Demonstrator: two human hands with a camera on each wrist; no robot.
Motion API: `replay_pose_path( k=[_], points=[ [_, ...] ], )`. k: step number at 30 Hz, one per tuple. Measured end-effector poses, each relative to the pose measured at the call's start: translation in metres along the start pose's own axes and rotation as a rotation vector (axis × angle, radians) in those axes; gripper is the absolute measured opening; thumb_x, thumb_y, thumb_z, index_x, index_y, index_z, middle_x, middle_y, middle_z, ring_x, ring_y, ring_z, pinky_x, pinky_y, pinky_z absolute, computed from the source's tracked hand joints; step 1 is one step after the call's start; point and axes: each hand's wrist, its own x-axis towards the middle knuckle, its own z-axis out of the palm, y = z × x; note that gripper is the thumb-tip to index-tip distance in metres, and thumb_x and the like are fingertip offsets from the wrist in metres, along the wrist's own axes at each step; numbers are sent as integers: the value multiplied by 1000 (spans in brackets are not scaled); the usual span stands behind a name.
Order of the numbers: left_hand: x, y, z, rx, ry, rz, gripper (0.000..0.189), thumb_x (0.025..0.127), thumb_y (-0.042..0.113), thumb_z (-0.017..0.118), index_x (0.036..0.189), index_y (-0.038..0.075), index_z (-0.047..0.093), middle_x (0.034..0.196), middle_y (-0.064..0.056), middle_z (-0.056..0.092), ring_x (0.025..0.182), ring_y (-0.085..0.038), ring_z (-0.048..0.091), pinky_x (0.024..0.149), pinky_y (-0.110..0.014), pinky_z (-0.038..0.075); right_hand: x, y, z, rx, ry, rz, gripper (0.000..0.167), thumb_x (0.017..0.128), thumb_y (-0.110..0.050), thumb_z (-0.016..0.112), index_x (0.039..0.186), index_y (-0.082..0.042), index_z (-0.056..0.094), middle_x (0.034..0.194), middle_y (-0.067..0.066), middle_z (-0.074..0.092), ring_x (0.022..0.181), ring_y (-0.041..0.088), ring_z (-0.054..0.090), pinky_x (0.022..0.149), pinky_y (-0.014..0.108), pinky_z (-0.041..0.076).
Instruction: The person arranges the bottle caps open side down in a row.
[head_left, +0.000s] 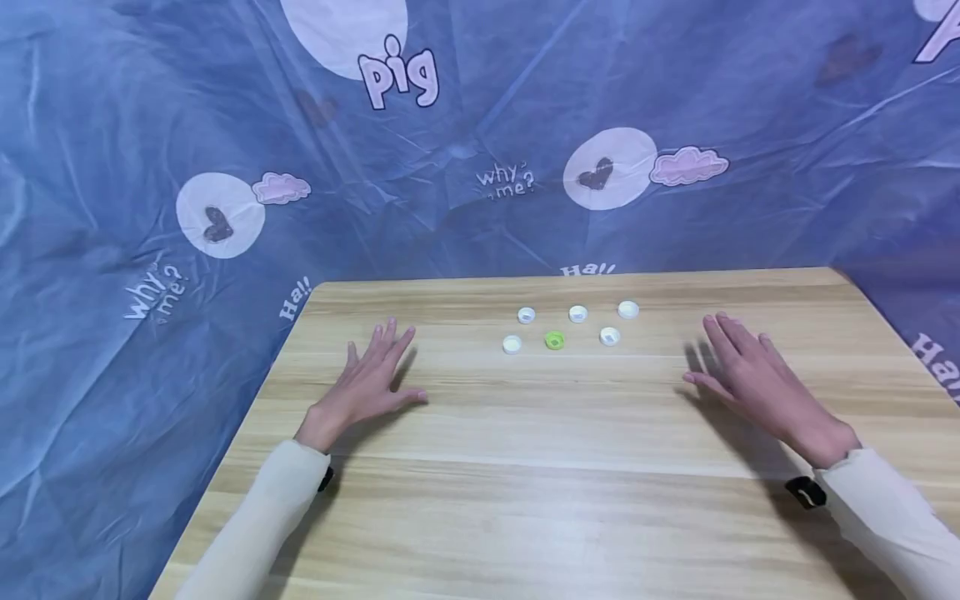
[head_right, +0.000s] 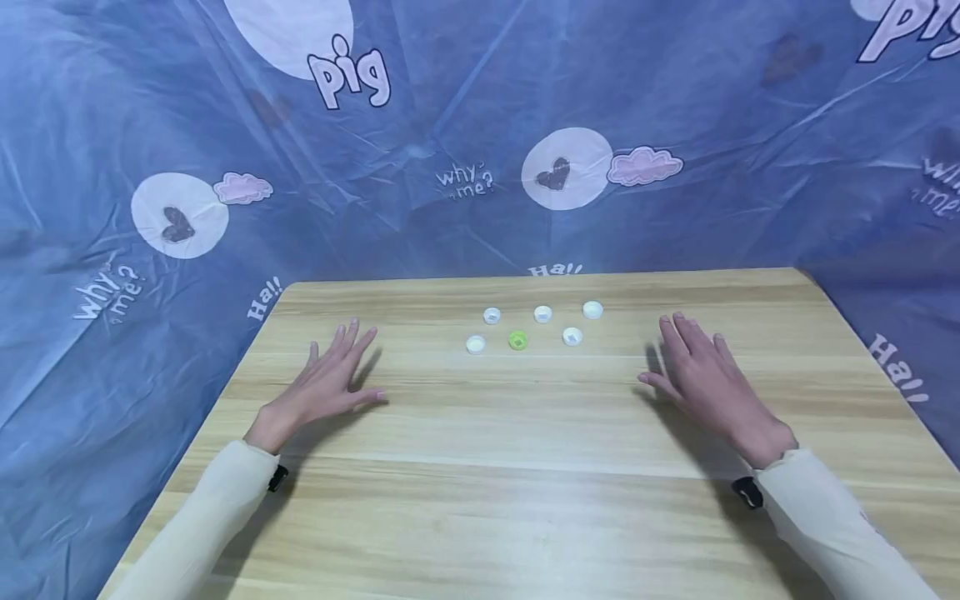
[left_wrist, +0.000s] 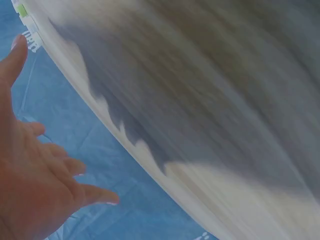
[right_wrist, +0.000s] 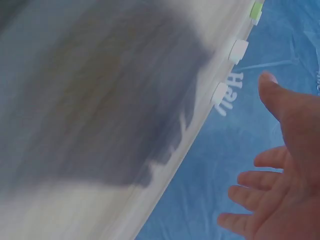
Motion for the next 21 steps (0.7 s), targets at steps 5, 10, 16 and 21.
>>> replay_pose_path(
  k=[5, 10, 16, 21],
  points=[
    [6, 7, 1, -40, -8, 31, 108, 91, 61, 72, 167, 10, 14, 171, -24, 7, 157, -42, 6, 120, -72, 5, 17, -12, 10, 16, 107, -126, 81, 90, -17, 81, 148, 19, 39, 144, 45, 43, 128, 62, 46, 107, 71, 37],
    [14, 14, 4, -68, -6, 96, 107, 93, 56, 73, 165, 2, 15, 169, -25, 16, 156, -40, 14, 123, -66, 12, 31, -28, 21, 38, 104, -163, 75, 88, -12, 83, 144, 18, 45, 138, 44, 50, 122, 60, 53, 100, 68, 46],
    [25, 20, 5, -105, 28, 145, 96, 98, 42, 73, 163, -3, 19, 168, -23, 24, 155, -36, 22, 126, -56, 17, 51, -47, 31, 53, 109, -213, 67, 86, -7, 84, 141, 13, 52, 128, 39, 60, 111, 55, 63, 92, 64, 54],
    [36, 24, 5, -119, 62, 196, 78, 102, 32, 69, 158, -6, 32, 163, -24, 34, 152, -33, 31, 125, -51, 21, 69, -60, 38, 65, 96, -236, 54, 88, -7, 82, 133, 12, 59, 122, 36, 64, 108, 51, 66, 90, 61, 56]
  ],
)
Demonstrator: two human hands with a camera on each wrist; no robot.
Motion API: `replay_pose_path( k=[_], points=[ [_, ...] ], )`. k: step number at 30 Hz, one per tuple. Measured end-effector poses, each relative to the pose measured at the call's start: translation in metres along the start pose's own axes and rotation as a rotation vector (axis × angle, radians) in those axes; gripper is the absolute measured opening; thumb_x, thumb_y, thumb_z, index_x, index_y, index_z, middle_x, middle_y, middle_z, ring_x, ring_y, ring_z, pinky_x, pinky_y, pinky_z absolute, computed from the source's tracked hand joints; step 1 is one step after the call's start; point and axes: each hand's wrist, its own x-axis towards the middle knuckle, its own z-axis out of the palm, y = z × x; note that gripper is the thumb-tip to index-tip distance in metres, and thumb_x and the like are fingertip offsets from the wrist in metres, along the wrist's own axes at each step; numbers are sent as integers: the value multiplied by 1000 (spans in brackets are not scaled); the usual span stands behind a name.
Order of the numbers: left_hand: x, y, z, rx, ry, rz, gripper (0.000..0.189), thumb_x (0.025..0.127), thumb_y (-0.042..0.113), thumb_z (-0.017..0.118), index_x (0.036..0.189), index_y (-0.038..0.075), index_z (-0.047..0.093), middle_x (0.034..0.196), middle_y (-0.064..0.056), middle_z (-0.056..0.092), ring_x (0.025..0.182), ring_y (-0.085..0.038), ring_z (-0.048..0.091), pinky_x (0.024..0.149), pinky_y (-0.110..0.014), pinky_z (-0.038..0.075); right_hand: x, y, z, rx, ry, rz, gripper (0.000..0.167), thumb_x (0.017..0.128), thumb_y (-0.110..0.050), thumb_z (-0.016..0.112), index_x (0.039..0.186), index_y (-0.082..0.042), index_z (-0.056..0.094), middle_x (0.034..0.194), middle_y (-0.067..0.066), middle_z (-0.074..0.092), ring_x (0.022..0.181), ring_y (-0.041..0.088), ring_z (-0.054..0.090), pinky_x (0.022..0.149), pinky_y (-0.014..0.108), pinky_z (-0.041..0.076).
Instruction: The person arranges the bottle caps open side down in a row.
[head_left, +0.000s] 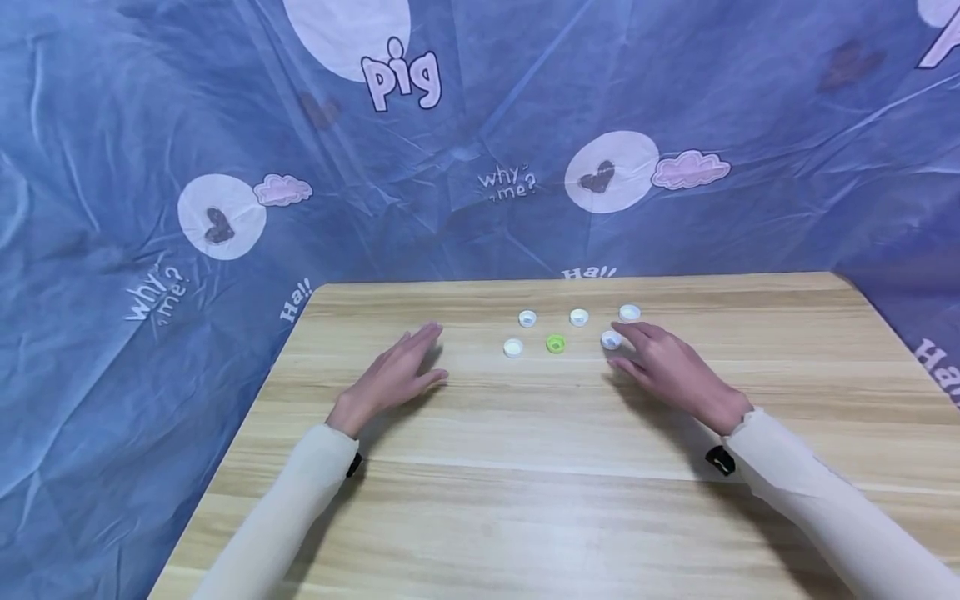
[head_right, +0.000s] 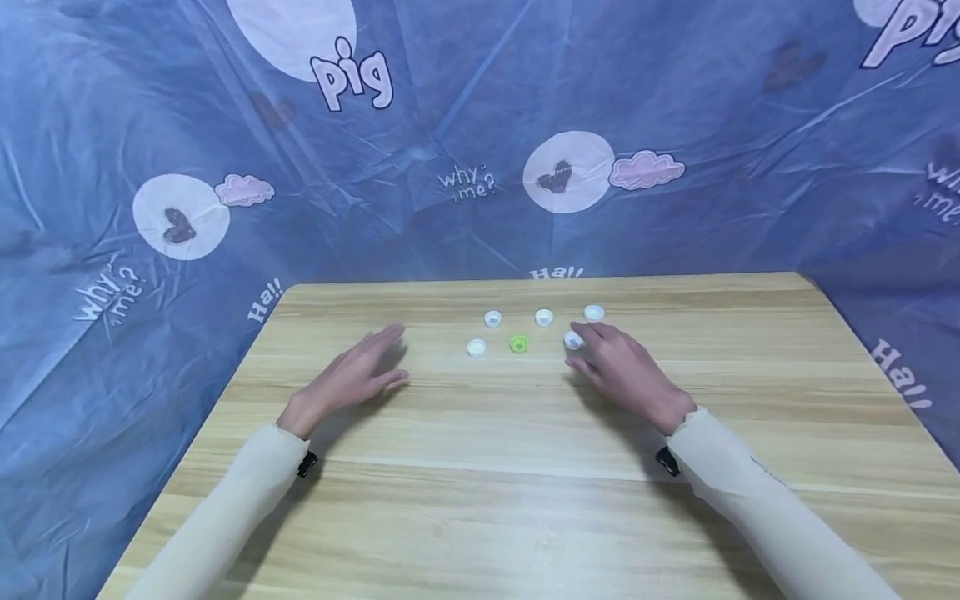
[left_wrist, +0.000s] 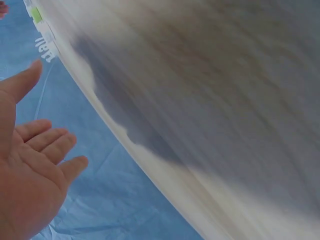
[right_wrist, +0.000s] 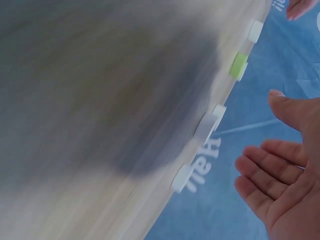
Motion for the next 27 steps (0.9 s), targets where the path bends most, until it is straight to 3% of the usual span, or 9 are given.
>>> replay_pose_path(
  k=[5, 10, 14, 21, 27],
  points=[
    [11, 4, 2, 10, 23, 62, 60, 104, 25, 67, 151, -7, 47, 154, -22, 49, 144, -34, 46, 123, -49, 28, 16, -10, 11, 13, -35, 6, 46, 91, -8, 79, 128, 13, 63, 118, 32, 67, 107, 46, 67, 91, 57, 57],
    [18, 6, 6, 13, 32, 75, 48, 102, 19, 69, 142, -4, 58, 145, -20, 59, 136, -34, 55, 121, -52, 31, 30, -17, 24, 20, -56, -19, 42, 92, -7, 79, 127, 12, 64, 118, 30, 68, 109, 44, 67, 93, 55, 56],
    [22, 9, 13, 17, 16, 68, 45, 102, 18, 69, 140, -3, 61, 141, -18, 63, 133, -34, 58, 121, -50, 34, 40, -22, 35, 22, -64, -59, 38, 91, -7, 80, 122, 12, 67, 116, 28, 69, 109, 42, 68, 93, 53, 57],
    [33, 16, 19, 32, 19, 86, 41, 102, 18, 70, 138, 0, 64, 137, -15, 66, 128, -31, 62, 109, -45, 49, 58, -32, 50, 48, -98, -88, 28, 92, -5, 79, 115, 8, 72, 110, 20, 73, 100, 34, 70, 88, 46, 60],
    [44, 24, 21, 47, 4, 97, 40, 102, 18, 69, 138, 0, 64, 136, -14, 67, 127, -28, 63, 108, -42, 50, 71, -40, 58, 52, -131, -88, 26, 93, -8, 79, 114, 5, 74, 109, 18, 74, 101, 33, 72, 88, 46, 60]
  ],
)
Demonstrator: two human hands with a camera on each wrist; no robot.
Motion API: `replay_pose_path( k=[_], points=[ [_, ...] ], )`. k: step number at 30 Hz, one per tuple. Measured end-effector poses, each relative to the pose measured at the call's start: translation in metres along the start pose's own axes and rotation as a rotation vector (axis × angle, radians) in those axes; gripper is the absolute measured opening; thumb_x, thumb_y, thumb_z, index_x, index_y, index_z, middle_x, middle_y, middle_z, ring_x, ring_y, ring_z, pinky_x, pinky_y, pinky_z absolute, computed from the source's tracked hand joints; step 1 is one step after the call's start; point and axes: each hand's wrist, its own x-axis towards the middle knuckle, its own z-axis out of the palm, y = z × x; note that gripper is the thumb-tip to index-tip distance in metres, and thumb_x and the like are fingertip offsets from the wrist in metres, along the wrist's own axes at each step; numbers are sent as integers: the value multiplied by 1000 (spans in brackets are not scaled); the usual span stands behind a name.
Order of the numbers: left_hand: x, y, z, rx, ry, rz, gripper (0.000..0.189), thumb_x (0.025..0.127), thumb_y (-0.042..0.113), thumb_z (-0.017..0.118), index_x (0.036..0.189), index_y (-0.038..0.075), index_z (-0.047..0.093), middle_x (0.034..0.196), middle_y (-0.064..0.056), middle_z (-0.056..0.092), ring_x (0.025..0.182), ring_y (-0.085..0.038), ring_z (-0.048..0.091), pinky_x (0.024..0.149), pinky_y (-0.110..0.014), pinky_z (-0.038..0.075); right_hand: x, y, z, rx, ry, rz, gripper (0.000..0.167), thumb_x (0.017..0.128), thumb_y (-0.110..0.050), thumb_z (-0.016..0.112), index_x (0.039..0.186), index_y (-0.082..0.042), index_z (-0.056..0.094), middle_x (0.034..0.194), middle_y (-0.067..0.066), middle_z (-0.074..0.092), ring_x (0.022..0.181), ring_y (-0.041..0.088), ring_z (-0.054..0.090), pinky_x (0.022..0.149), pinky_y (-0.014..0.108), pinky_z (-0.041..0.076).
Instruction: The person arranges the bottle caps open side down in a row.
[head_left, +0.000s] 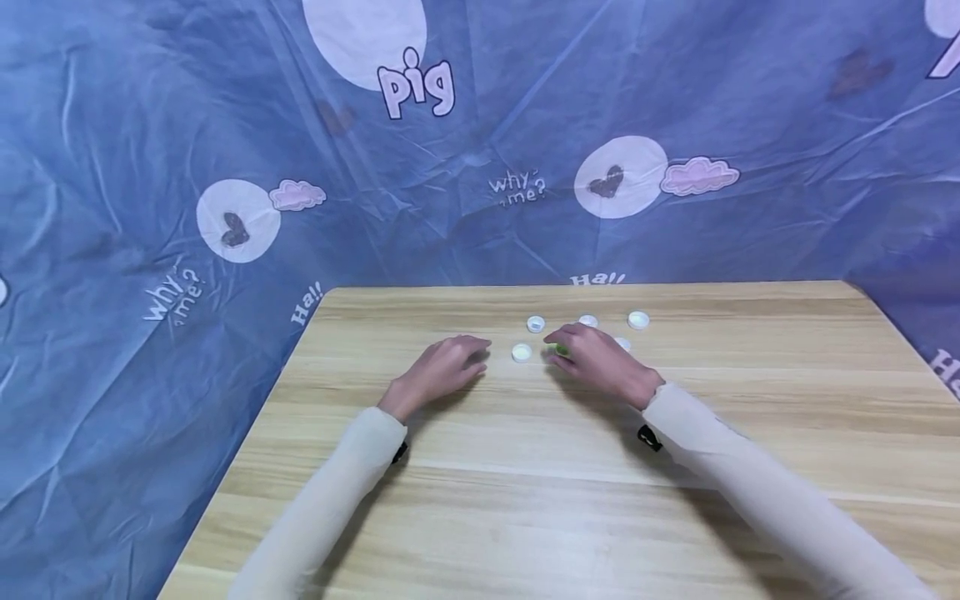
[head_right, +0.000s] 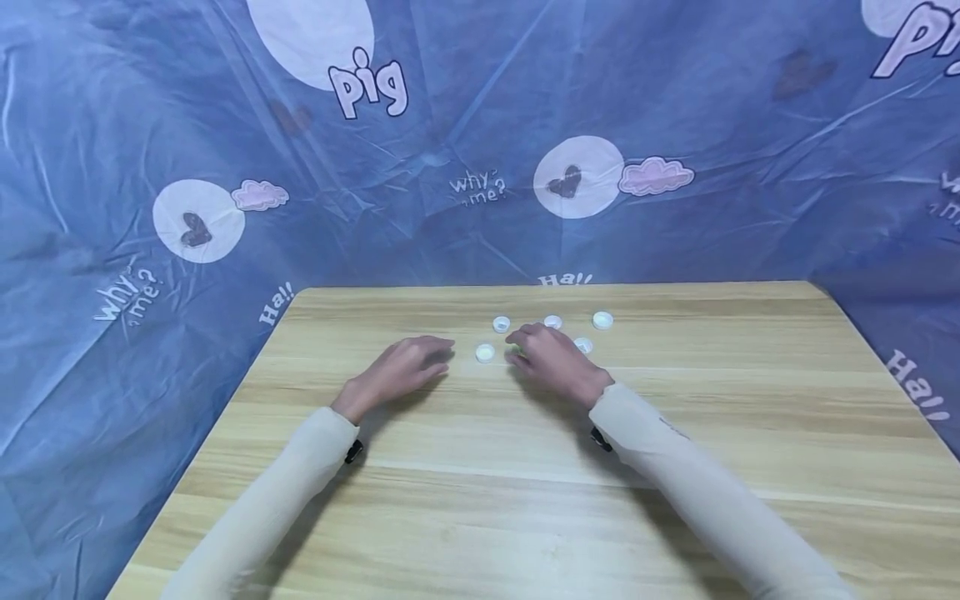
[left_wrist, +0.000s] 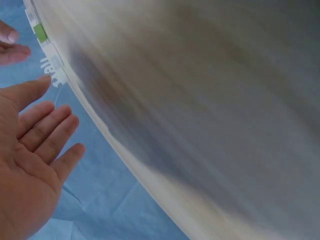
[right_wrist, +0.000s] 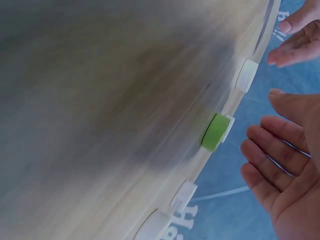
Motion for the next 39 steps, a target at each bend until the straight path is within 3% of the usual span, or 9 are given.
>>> replay_pose_path(
  k=[5, 14, 20, 31, 39],
  points=[
    [13, 7, 2, 10, -49, 7, 40, 103, 19, 68, 138, 0, 63, 137, -15, 66, 128, -29, 62, 108, -41, 50, 10, -2, 4, -14, -23, -8, 25, 93, -8, 79, 113, 5, 74, 107, 18, 75, 96, 32, 73, 87, 44, 61],
    [31, 12, 3, 65, -80, -16, 37, 102, 20, 69, 135, 3, 67, 133, -13, 69, 120, -26, 67, 102, -39, 54, 24, -4, 11, -11, -50, -35, 18, 93, -7, 78, 107, 4, 75, 101, 17, 74, 92, 31, 72, 85, 43, 61],
    [41, 16, 4, 72, -83, -7, 37, 101, 20, 71, 134, 3, 68, 128, -12, 71, 114, -26, 69, 96, -39, 57, 28, 0, 16, -22, -54, -26, 7, 93, -8, 78, 94, -2, 74, 89, 9, 71, 80, 24, 68, 75, 39, 60],
    [49, 18, 9, 71, -105, -12, 32, 102, 20, 70, 130, 6, 71, 124, -8, 73, 107, -21, 71, 90, -37, 58, 29, 6, 20, -10, -53, -53, 13, 90, -14, 83, 91, -4, 75, 85, 6, 69, 76, 20, 64, 69, 37, 57],
    [53, 19, 15, 81, -103, -3, 25, 101, 20, 72, 121, 7, 74, 115, -7, 75, 98, -19, 70, 86, -35, 58, 29, 7, 21, 6, -72, -56, 10, 89, -9, 83, 96, -3, 78, 94, 10, 73, 86, 25, 70, 77, 39, 60]
  ],
)
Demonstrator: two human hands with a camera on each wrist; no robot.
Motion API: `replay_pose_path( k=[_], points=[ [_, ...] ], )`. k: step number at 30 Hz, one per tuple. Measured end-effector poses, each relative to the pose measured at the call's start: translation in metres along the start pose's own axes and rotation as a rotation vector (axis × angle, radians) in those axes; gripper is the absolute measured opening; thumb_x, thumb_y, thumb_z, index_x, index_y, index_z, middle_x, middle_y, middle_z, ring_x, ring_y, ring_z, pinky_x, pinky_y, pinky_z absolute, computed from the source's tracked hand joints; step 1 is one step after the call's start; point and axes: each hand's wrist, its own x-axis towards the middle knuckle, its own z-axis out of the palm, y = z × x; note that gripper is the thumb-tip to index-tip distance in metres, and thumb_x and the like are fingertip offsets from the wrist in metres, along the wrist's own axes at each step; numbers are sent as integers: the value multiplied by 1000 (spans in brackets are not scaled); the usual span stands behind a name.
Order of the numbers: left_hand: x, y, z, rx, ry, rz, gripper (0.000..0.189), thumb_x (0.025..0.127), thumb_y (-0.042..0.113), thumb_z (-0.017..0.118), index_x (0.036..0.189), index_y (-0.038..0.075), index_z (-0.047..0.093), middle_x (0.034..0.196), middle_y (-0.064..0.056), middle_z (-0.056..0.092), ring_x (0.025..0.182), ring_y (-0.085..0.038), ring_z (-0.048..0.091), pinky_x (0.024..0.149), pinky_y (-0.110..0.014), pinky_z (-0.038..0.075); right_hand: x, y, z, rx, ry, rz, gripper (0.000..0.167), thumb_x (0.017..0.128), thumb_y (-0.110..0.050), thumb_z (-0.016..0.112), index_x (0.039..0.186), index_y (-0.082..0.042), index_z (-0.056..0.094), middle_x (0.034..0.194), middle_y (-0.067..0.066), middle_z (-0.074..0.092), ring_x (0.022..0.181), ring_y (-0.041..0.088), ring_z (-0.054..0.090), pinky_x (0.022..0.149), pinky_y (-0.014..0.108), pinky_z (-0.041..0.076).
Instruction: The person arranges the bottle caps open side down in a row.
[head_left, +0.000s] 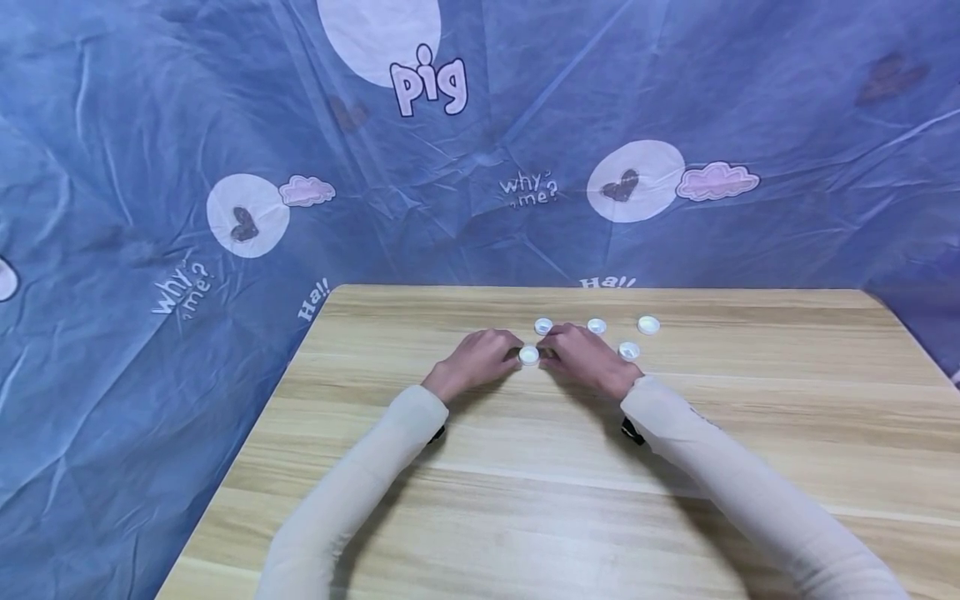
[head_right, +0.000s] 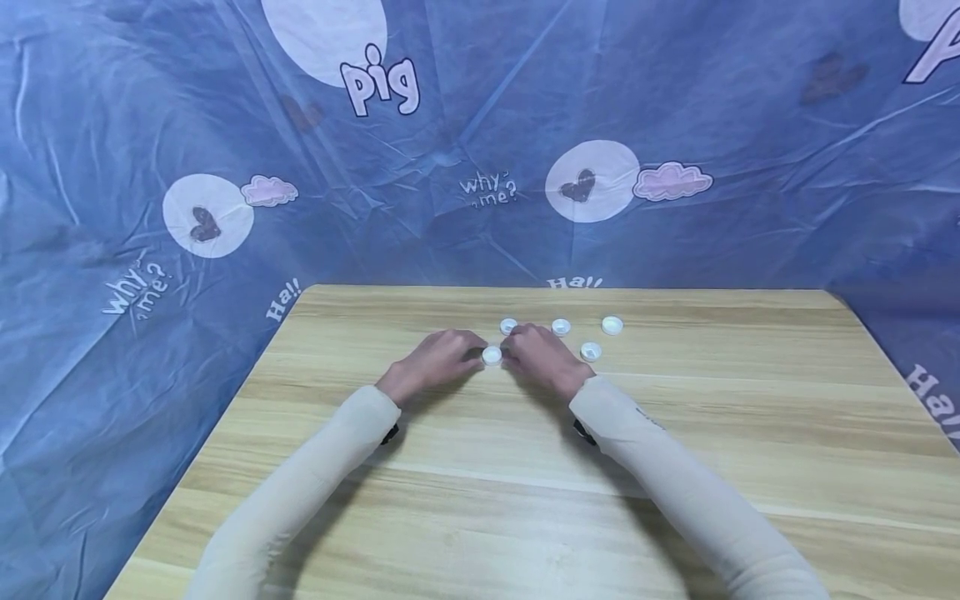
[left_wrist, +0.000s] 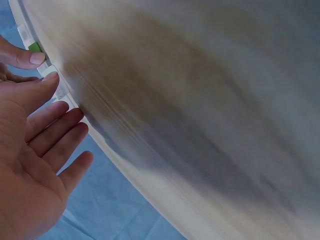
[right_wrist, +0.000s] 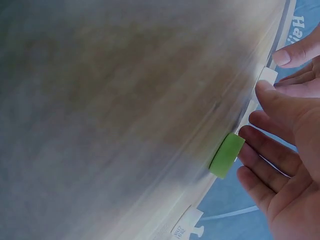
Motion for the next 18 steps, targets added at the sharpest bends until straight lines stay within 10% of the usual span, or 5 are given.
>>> replay_pose_path(
  k=[18],
  points=[
    [3, -2, 5, 24, 46, 26, 15, 101, 21, 72, 109, 10, 78, 107, -3, 76, 94, -19, 68, 84, -35, 56, 2, 0, 3, 11, -3, -7, 3, 91, -4, 79, 95, -4, 79, 92, 9, 73, 87, 24, 71, 78, 39, 60]
  ],
)
